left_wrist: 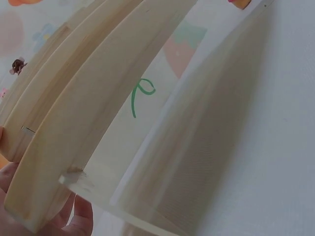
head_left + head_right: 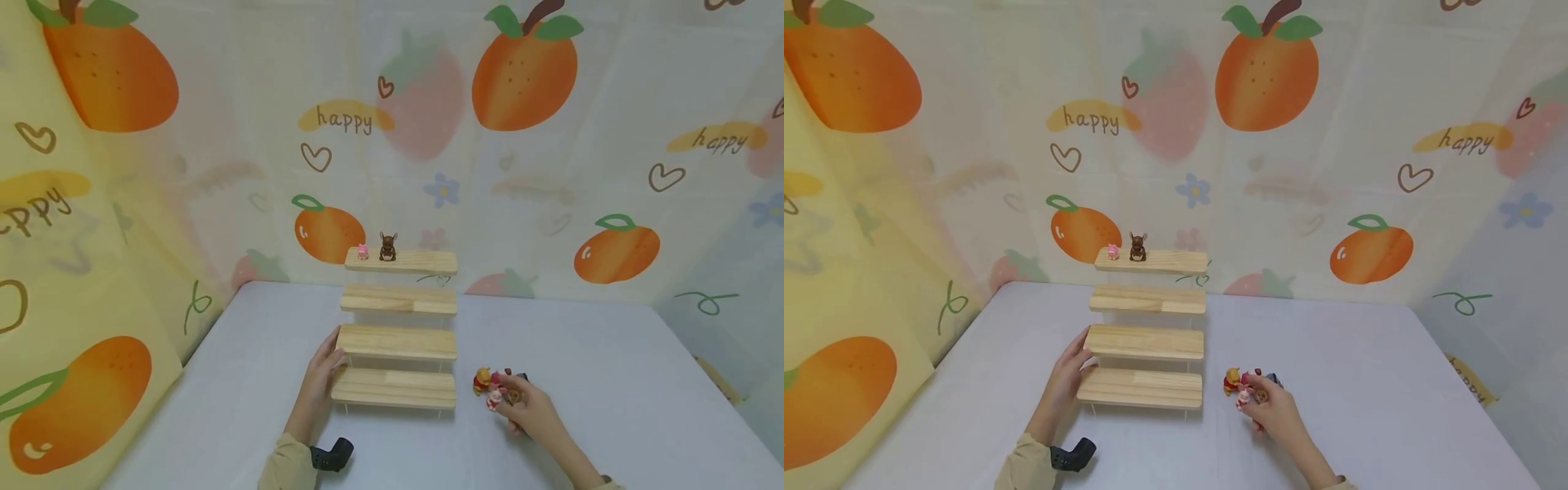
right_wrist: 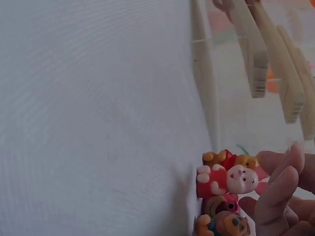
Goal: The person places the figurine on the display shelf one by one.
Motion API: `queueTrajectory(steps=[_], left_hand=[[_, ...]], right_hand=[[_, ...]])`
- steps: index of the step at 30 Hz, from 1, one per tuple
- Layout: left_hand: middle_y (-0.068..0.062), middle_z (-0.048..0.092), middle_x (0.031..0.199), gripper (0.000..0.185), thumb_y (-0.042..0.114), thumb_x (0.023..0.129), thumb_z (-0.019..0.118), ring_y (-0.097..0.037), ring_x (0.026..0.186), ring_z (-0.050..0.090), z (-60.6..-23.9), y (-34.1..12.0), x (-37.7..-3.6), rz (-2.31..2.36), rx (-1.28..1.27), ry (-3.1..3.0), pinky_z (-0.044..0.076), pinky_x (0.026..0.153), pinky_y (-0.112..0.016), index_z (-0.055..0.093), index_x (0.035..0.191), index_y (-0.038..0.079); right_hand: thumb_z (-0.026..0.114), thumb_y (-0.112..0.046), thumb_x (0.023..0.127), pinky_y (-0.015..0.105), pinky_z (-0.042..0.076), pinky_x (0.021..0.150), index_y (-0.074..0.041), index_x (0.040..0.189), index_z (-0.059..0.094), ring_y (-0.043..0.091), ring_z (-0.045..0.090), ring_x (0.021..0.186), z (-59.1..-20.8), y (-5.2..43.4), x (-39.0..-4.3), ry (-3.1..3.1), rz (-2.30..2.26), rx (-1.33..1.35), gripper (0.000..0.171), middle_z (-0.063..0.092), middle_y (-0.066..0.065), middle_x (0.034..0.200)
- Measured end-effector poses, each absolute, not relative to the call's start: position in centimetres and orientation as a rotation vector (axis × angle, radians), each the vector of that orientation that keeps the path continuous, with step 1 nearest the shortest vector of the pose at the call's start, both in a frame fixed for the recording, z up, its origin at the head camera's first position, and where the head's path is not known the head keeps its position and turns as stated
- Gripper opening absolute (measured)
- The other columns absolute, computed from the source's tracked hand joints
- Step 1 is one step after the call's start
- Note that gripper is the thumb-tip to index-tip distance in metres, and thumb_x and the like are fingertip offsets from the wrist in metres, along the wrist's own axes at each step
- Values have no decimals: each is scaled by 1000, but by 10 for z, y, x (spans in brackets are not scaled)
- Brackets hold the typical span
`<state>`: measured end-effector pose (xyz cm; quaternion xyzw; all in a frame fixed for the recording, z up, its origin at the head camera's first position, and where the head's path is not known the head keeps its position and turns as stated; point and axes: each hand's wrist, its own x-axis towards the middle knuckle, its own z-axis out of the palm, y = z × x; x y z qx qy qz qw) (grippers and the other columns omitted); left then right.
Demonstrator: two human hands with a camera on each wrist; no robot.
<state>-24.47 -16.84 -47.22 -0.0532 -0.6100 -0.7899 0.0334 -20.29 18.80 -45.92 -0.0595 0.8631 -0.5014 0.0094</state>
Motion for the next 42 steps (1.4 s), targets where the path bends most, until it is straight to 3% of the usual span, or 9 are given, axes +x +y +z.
queueTrajectory(steps=[4, 7, 14, 23, 29, 35, 42], left_hand=[[-18, 17, 144, 54, 10, 93, 45, -27, 131, 13, -473, -169, -245, -2427, -188, -1880, 16, 103, -43, 21, 139, -5], [-18, 17, 144, 54, 11, 93, 46, -27, 131, 15, -473, -170, -246, -2411, -178, -1898, 20, 101, -45, 22, 139, -5], [-16, 18, 145, 56, 14, 91, 49, -27, 130, 18, -474, -170, -247, -2419, -149, -1914, 27, 97, -43, 23, 139, -2], [-18, 17, 144, 54, 8, 92, 45, -28, 130, 16, -474, -169, -246, -2428, -211, -1885, 20, 101, -44, 21, 138, -6], [-15, 18, 145, 56, 15, 92, 48, -26, 129, 19, -474, -170, -245, -2400, -179, -1921, 28, 96, -44, 22, 139, -2], [-15, 18, 145, 58, 16, 92, 49, -25, 131, 16, -475, -171, -246, -2413, -208, -1896, 18, 102, -43, 22, 139, -2], [-13, 18, 145, 57, 16, 92, 48, -24, 131, 14, -476, -170, -245, -2432, -195, -1895, 13, 104, -41, 22, 140, -1]], right_hand=[[67, 8, 72, 21, 41, 38, 7, 116, 53, 8, 45, 42, -463, 183, -203, 2863, -1342, -268, 46, 60, 13, 76], [69, 9, 70, 21, 41, 40, 9, 114, 53, 6, 42, 45, -465, 180, -205, 2961, -1218, -317, 47, 57, 10, 89], [70, 6, 71, 21, 37, 34, 8, 109, 57, 6, 38, 37, -468, 177, -206, 3004, -1171, -296, 40, 53, 1, 72], [69, 7, 71, 21, 36, 33, 1, 99, 60, 6, 39, 36, -469, 179, -207, 2994, -1169, -329, 30, 53, -2, 64], [69, 5, 71, 22, 36, 34, -2, 95, 62, 6, 40, 37, -468, 176, -208, 3011, -1144, -328, 26, 54, -2, 66], [73, 3, 69, 21, 38, 35, -5, 94, 65, 6, 40, 39, -467, 175, -208, 3056, -1176, -312, 27, 56, -2, 72], [73, 5, 67, 20, 38, 37, -1, 99, 64, 3, 41, 40, -463, 176, -204, 3083, -1375, -377, 33, 51, -5, 61]])
